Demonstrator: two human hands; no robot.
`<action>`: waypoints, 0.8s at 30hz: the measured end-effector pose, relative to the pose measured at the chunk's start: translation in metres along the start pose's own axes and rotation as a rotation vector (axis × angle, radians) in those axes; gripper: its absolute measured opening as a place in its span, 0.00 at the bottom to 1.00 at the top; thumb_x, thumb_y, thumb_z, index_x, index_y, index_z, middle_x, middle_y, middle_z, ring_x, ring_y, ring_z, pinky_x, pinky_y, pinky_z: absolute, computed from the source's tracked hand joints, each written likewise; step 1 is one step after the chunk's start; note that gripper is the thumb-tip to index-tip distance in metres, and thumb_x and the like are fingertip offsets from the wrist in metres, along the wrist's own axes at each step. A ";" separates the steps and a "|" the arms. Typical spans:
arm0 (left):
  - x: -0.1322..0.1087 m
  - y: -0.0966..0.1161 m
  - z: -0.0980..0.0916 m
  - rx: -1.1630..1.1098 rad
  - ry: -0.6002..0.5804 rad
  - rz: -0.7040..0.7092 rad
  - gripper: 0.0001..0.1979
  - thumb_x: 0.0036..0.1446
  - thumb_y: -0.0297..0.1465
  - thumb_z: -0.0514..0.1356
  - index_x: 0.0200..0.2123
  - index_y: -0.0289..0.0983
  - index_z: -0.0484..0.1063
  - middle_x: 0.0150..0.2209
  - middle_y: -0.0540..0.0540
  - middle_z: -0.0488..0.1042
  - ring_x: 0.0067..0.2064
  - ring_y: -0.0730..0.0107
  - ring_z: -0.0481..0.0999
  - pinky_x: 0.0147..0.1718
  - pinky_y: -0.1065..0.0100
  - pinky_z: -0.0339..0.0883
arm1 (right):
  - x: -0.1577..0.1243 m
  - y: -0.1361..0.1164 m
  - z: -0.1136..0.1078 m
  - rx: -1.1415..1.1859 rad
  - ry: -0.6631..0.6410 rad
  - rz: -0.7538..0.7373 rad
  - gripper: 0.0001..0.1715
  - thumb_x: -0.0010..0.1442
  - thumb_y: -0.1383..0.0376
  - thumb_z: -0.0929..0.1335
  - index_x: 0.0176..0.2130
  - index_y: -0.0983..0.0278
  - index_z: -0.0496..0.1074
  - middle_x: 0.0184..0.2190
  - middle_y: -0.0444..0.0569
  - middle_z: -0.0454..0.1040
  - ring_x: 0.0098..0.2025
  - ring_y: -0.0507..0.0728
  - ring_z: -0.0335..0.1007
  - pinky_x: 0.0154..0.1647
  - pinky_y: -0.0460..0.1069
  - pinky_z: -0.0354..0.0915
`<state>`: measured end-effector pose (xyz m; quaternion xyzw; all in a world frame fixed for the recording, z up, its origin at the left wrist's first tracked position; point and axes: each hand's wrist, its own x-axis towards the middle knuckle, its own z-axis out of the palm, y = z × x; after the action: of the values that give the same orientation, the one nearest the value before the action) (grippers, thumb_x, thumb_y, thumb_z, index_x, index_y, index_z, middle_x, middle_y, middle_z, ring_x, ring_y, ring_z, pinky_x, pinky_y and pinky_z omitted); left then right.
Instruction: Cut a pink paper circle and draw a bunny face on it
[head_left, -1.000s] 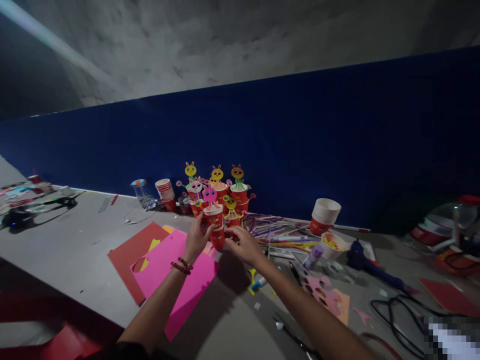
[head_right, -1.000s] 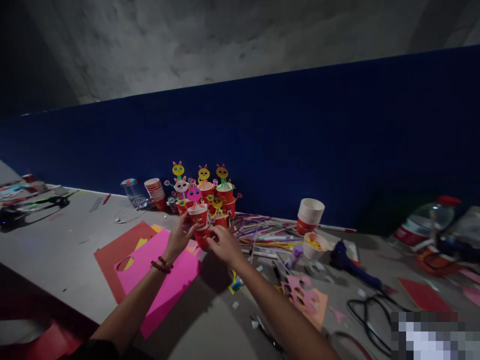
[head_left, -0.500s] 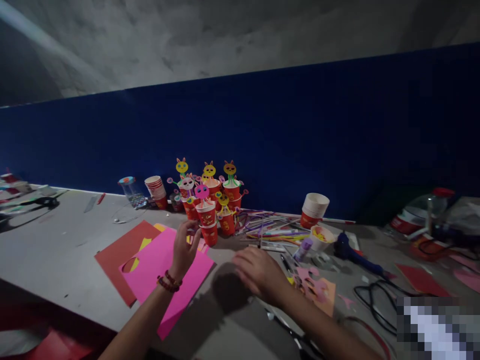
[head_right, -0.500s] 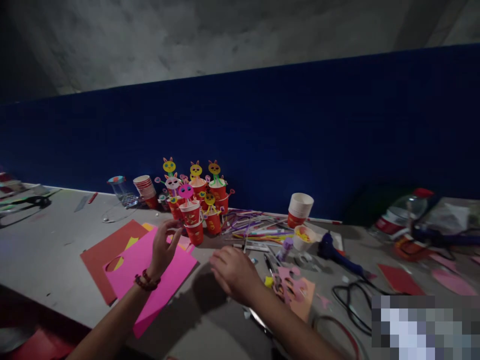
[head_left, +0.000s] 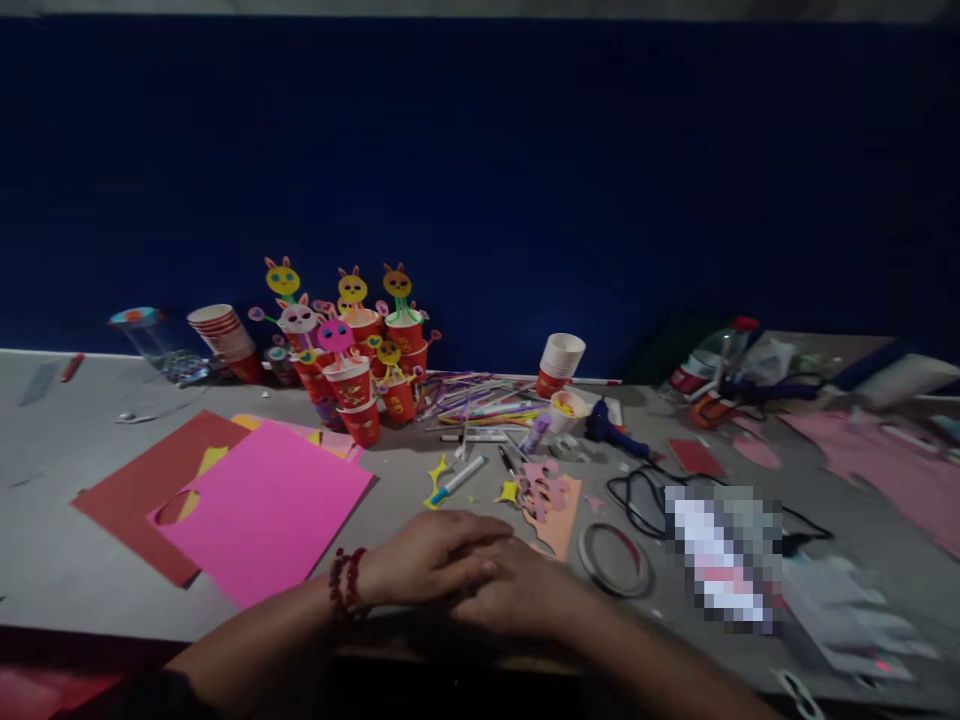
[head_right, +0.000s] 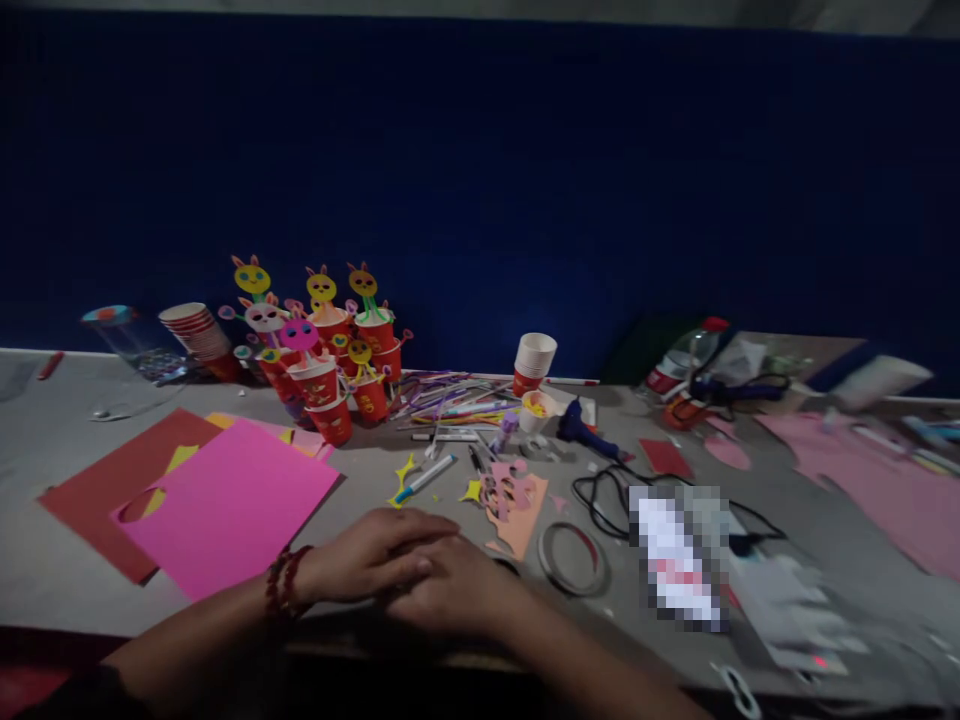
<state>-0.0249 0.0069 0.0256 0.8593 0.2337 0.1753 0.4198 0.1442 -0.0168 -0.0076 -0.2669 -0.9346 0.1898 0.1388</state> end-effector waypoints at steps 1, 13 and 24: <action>0.001 -0.002 0.007 -0.069 -0.022 -0.015 0.23 0.67 0.42 0.53 0.61 0.42 0.65 0.55 0.41 0.75 0.53 0.57 0.75 0.53 0.62 0.66 | -0.007 -0.004 -0.003 0.013 -0.022 0.017 0.17 0.63 0.62 0.67 0.50 0.58 0.77 0.50 0.46 0.80 0.49 0.57 0.75 0.51 0.47 0.67; -0.031 -0.068 0.001 0.276 0.304 -0.167 0.11 0.66 0.31 0.53 0.48 0.43 0.72 0.46 0.44 0.74 0.46 0.62 0.75 0.44 0.64 0.70 | -0.128 0.053 -0.001 -0.258 0.552 0.601 0.15 0.66 0.63 0.64 0.50 0.61 0.74 0.47 0.54 0.79 0.50 0.63 0.74 0.51 0.58 0.70; 0.096 -0.059 0.048 0.724 0.141 0.082 0.14 0.62 0.24 0.58 0.51 0.38 0.70 0.50 0.38 0.73 0.49 0.53 0.72 0.49 0.56 0.68 | -0.090 0.074 0.007 -0.321 0.342 0.718 0.29 0.57 0.74 0.65 0.58 0.66 0.68 0.58 0.58 0.71 0.56 0.66 0.67 0.58 0.62 0.64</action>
<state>0.0634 0.0611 -0.0400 0.9466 0.2743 0.1569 0.0641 0.2483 -0.0104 -0.0600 -0.6211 -0.7636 0.0311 0.1736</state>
